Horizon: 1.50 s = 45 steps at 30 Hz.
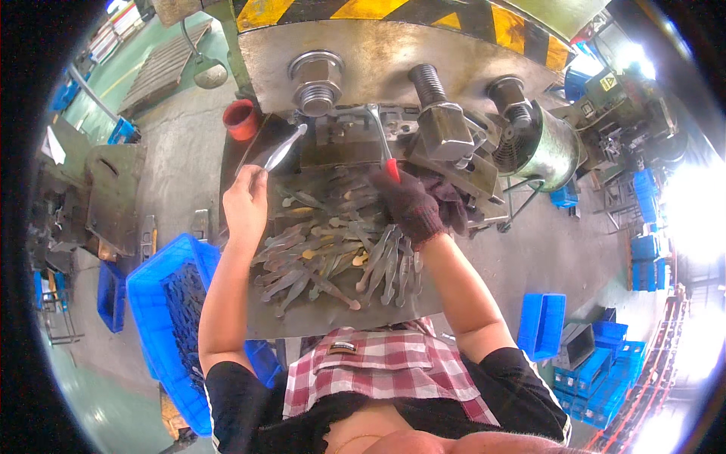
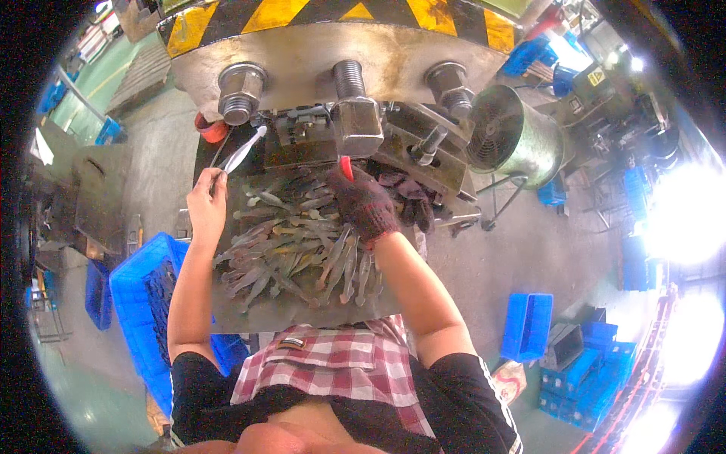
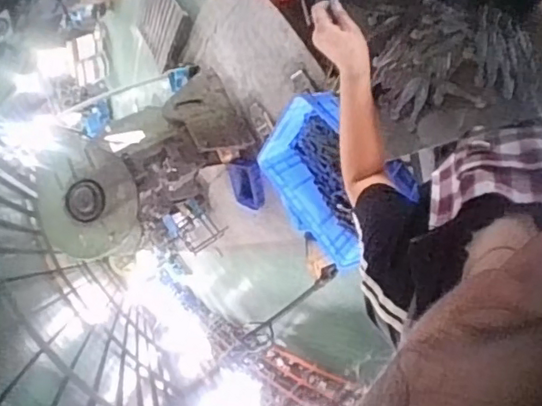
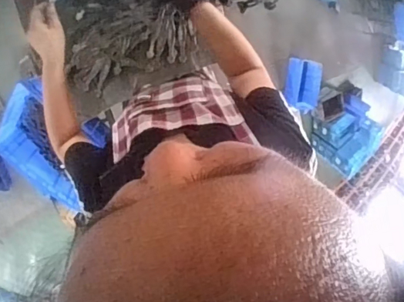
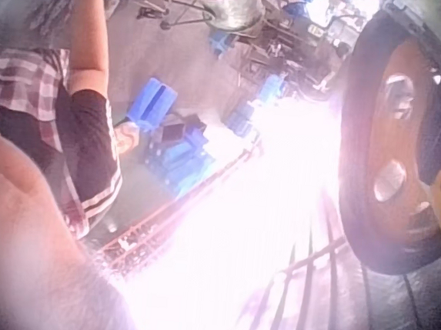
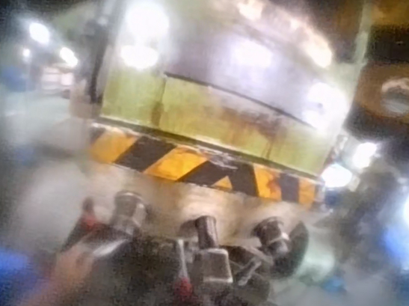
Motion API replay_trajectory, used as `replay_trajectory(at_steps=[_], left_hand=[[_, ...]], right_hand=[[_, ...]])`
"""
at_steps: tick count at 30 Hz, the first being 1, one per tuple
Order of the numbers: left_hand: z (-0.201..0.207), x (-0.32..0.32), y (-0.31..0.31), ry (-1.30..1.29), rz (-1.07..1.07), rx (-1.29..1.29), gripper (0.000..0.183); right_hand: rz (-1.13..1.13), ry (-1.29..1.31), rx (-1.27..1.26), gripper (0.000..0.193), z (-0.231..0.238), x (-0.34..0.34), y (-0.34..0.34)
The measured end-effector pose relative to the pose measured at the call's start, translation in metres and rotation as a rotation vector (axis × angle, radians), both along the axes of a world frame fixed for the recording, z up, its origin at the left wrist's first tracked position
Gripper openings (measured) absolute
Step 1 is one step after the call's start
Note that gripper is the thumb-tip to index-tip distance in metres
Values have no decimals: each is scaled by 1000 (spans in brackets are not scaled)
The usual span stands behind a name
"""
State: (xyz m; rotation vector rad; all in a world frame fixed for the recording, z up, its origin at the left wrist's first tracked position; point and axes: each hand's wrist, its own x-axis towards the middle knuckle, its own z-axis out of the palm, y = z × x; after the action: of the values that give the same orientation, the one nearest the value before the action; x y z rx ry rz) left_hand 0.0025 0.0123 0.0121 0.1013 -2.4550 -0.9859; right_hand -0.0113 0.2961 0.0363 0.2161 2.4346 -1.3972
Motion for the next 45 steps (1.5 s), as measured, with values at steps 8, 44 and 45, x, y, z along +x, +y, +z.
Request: replay_trajectory(at_steps=[8, 44, 45], left_hand=[[-4, 2, 3, -37, -11, 68, 17], [-42, -25, -19, -349, -516, -637, 22], [-38, -24, -21, -348, -515, -637, 22]], right_hand=[[-4, 85, 196, 58, -6, -10, 12], [-46, -198, -524, 34, -3, 86, 54], [-92, -226, -513, 35, -2, 83, 56]])
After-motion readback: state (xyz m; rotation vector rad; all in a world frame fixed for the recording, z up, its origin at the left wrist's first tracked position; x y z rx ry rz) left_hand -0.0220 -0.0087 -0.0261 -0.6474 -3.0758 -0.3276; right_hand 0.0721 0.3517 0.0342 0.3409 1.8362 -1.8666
